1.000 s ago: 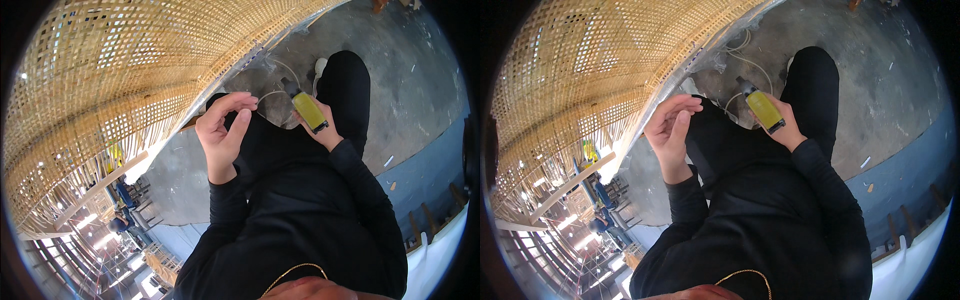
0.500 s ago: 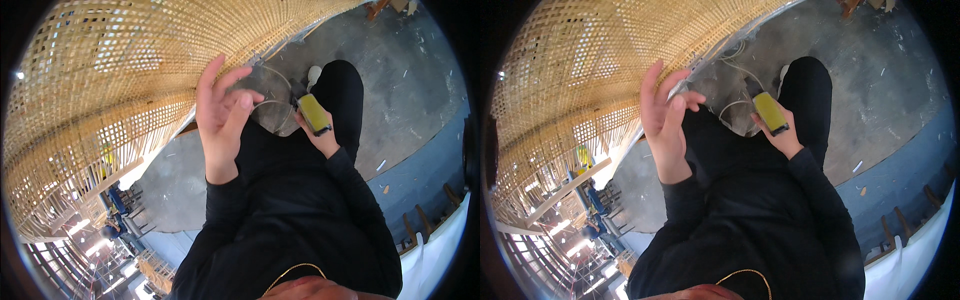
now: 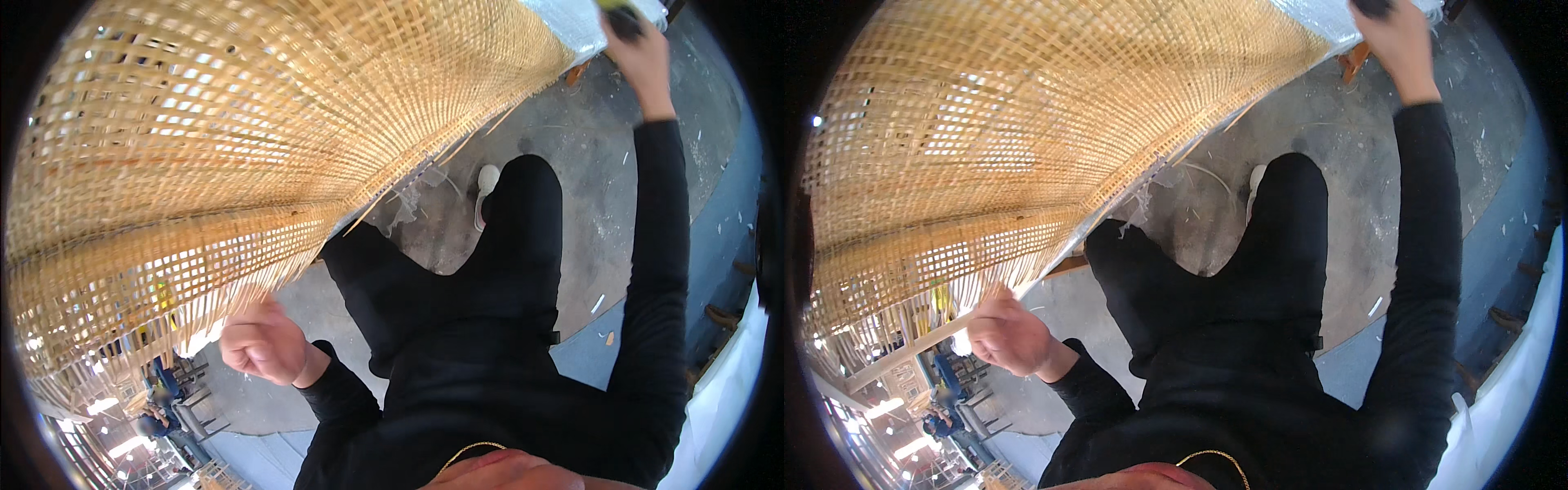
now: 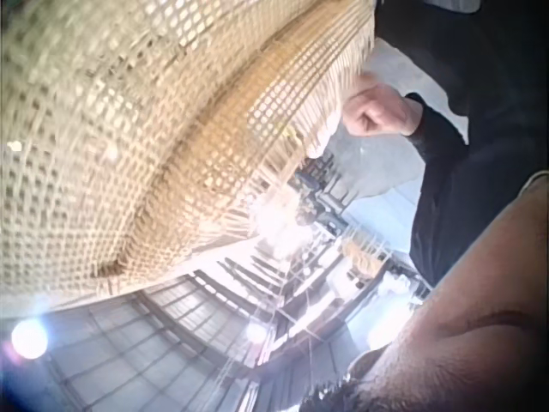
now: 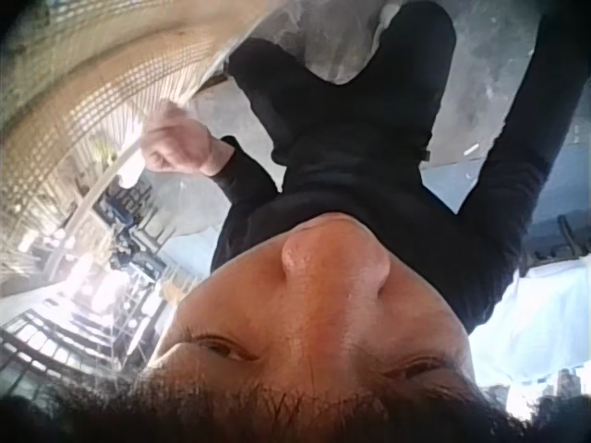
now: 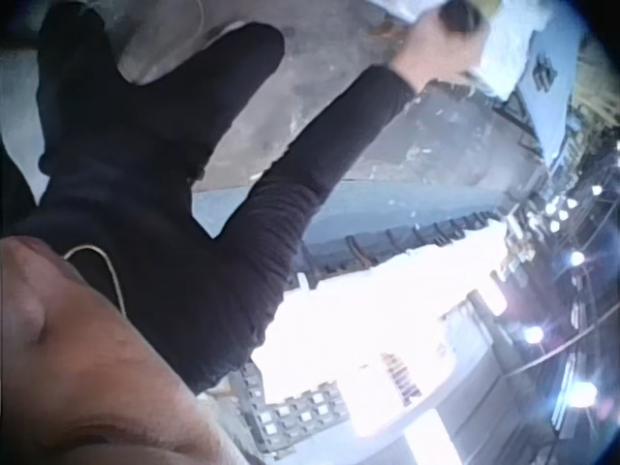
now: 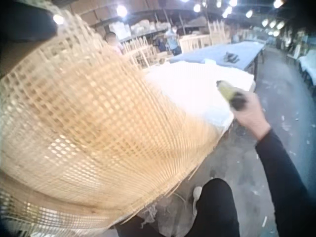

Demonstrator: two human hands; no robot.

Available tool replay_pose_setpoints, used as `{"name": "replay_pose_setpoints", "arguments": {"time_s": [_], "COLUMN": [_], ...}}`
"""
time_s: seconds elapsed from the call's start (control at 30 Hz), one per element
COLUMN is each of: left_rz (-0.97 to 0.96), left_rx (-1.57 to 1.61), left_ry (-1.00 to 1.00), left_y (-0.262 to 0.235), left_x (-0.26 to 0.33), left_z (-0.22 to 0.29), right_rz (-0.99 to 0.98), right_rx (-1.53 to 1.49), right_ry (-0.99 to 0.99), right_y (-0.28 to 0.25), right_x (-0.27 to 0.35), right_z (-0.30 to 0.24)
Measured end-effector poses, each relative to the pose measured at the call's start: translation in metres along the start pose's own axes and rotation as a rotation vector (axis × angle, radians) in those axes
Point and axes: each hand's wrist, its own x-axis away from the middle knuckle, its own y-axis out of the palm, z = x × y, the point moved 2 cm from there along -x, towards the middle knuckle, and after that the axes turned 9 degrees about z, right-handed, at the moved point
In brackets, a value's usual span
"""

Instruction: The person attaches woven cane webbing to the underside of a wooden chair seat. They use a pneumatic staple gun to secure the webbing along the edges, periodically repositioning the chair and using a screwdriver to adjust the material. The task is performed in a workshop environment with other furniture frames visible.

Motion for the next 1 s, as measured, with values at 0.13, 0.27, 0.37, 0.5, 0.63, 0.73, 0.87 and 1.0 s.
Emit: {"name": "replay_pose_setpoints", "arguments": {"time_s": [0.13, 0.27, 0.37, 0.5, 0.63, 0.73, 0.87, 1.0], "left_rz": [0.526, 0.264, 0.144, 0.168, 0.160, 0.157, 0.188, 0.183], "left_rx": [-0.357, -0.368, -0.325, -0.258, -0.181, -0.172, -0.152, -0.146], "left_ry": [0.182, -0.341, -0.468, -0.413, -0.395, -0.364, -0.355, -0.368], "left_y": [0.055, 0.078, 0.066, 0.064, 0.066, 0.064, 0.064, 0.059], "left_x": [-0.012, -0.011, -0.010, -0.003, -0.007, -0.010, -0.010, -0.010], "left_z": [0.001, -0.024, -0.036, -0.043, -0.049, -0.052, -0.057, -0.057], "right_rz": [-0.322, -0.227, -0.186, -0.148, 0.013, 0.102, 0.150, -0.128], "right_rx": [0.108, 0.148, -0.474, -0.978, -0.767, -0.830, -0.738, -0.588], "right_ry": [0.033, -0.368, 0.285, 0.561, 0.309, 0.184, 0.169, 0.185], "right_y": [0.093, 0.125, 0.080, 0.042, 0.043, 0.053, 0.068, 0.077], "right_x": [-0.044, -0.053, -0.060, -0.013, -0.004, -0.005, -0.011, -0.021], "right_z": [-0.027, 0.043, -0.079, -0.234, -0.245, -0.237, -0.234, -0.221]}}
